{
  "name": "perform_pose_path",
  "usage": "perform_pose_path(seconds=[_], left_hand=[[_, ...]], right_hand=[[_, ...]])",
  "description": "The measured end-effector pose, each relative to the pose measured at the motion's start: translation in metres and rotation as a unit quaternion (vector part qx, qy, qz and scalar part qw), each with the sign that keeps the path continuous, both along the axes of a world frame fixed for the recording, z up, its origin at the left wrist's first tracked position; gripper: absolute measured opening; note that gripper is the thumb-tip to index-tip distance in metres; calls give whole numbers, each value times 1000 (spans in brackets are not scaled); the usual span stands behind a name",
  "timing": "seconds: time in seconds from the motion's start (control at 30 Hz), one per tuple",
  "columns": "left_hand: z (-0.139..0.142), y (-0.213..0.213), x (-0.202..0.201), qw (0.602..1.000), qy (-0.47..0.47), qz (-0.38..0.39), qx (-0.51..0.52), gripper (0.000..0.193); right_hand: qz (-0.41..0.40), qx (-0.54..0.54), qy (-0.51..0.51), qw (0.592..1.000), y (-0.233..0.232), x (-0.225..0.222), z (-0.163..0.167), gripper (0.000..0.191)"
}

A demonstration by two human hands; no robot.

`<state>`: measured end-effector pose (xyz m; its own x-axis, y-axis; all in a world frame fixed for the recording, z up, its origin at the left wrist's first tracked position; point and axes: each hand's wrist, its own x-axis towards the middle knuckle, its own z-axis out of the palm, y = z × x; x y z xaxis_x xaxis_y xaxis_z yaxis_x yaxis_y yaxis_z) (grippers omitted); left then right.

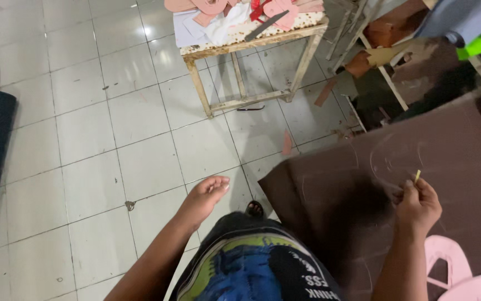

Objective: The person traces around pink paper shoe pattern templates placed on a brown sheet, using a pen to follow the template edges and mark the outlines. They reposition and align the templates, briefly reach to a side table with cut pieces, and near the end hold a small bottle and wipe the work surface with a white cloth.

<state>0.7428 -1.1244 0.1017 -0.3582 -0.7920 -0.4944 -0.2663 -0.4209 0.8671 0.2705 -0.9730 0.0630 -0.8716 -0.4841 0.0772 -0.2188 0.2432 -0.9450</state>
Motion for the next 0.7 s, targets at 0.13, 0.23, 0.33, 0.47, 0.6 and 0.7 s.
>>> perform_pose_path(seconds=[0.13, 0.23, 0.33, 0.47, 0.6, 0.7], left_hand=[[-27, -76, -20, 1000, -27, 10, -12, 38], [-54, -136, -34, 997, -68, -21, -33, 39], [-74, -213, -55, 987, -105, -54, -113, 39], [-87, -343, -101, 974, -138, -45, -172, 43], [-84, -504, -170, 939, -142, -23, -312, 44], [-82, -622, -224, 865, -157, 4, -476, 59]], right_hand=[[43, 108, 119, 986, -65, -13, -4, 17], [64, 244, 159, 955, -95, -8, -2, 22], [-2, 277, 165, 947, -121, 6, 9, 19], [-47, 284, 11, 958, -173, 27, 26, 21], [53, 236, 1, 970, -264, 57, 15, 29], [71, 190, -184, 962, -357, 86, -14, 33]])
